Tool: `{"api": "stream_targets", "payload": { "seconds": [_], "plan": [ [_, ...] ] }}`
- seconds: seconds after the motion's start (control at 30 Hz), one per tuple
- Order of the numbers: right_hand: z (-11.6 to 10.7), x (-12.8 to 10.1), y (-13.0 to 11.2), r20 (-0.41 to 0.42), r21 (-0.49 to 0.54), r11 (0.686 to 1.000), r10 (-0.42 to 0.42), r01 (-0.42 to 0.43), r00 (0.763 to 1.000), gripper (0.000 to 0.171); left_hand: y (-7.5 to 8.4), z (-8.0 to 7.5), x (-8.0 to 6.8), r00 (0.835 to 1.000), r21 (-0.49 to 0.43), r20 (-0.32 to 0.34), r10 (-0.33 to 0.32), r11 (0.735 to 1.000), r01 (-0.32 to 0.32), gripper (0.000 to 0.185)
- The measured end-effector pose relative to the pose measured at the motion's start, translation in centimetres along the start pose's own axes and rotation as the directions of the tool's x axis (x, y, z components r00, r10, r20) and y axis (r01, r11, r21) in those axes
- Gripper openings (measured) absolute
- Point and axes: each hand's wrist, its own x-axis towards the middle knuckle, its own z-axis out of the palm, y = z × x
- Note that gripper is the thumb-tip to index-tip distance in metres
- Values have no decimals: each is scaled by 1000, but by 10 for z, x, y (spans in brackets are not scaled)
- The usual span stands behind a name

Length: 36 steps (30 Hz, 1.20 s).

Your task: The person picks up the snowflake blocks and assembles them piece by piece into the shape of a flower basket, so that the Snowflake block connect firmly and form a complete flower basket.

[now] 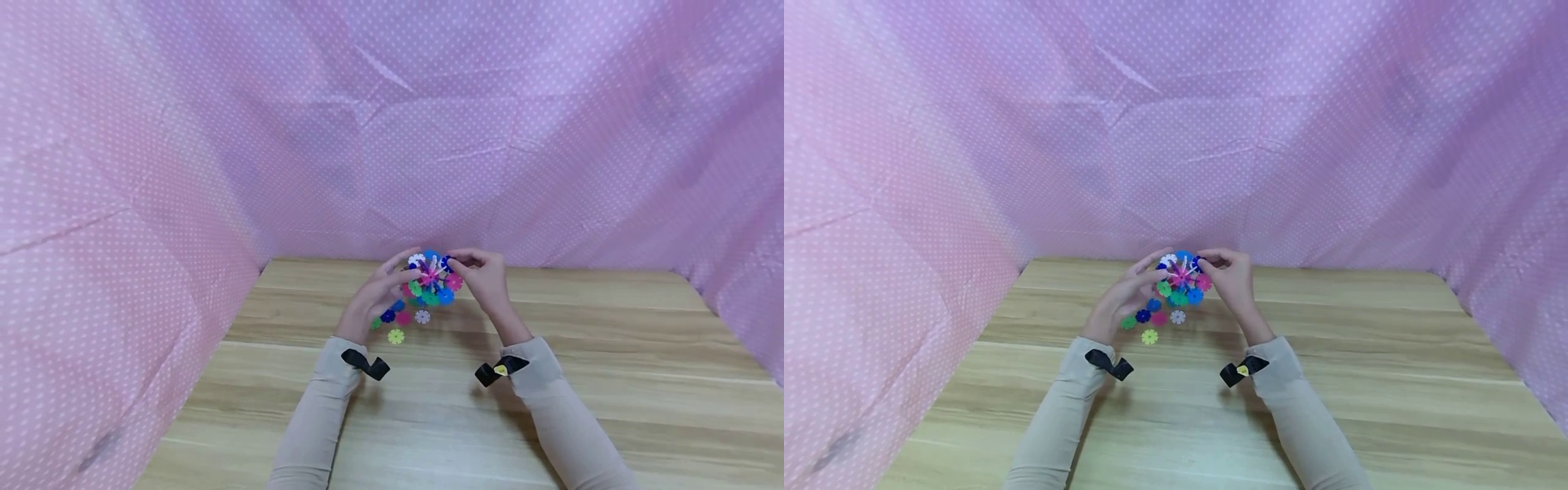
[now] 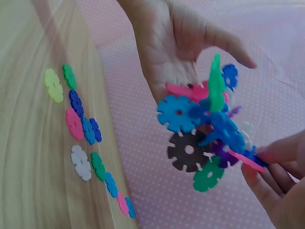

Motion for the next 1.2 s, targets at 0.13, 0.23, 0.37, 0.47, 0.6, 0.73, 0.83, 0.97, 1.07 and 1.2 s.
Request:
{"api": "stream_targets", "payload": {
  "seconds": [0.13,0.23,0.37,0.47,0.6,0.73,0.83,0.97,1.07,1.2],
  "plan": [
    [4,-2,-2,-105,50,999,18,-13,994,14,-7,12,3,991,-150,-127,51,986,-70,56],
    [9,-2,-4,-180,87,996,14,2,984,15,-12,22,6,972,-169,-210,107,975,-144,57],
    [15,-6,-12,-214,85,996,-18,37,977,16,-15,28,8,954,-124,-255,157,973,-194,65],
    [17,-12,-29,-173,88,995,-33,49,984,17,-14,26,8,950,-88,-264,165,977,-194,67],
    [17,-11,-28,-97,115,993,-19,30,995,18,-7,18,7,960,-43,-243,143,987,-157,66],
    [12,-3,-9,17,121,993,17,-19,1000,24,1,10,4,970,-20,-210,121,991,-129,65],
    [6,-2,-8,118,93,994,38,-49,992,29,6,5,2,972,-23,-205,117,992,-124,62],
    [-1,-2,-6,231,28,995,84,-93,969,32,12,-3,-1,967,-60,-229,109,990,-126,60],
    [-2,-2,-2,332,-52,993,116,-105,936,30,16,-9,-3,962,-94,-252,110,986,-137,61],
    [3,0,9,504,-173,985,111,-26,857,24,20,-14,-5,957,-90,-271,108,987,-137,68]
  ]
}}
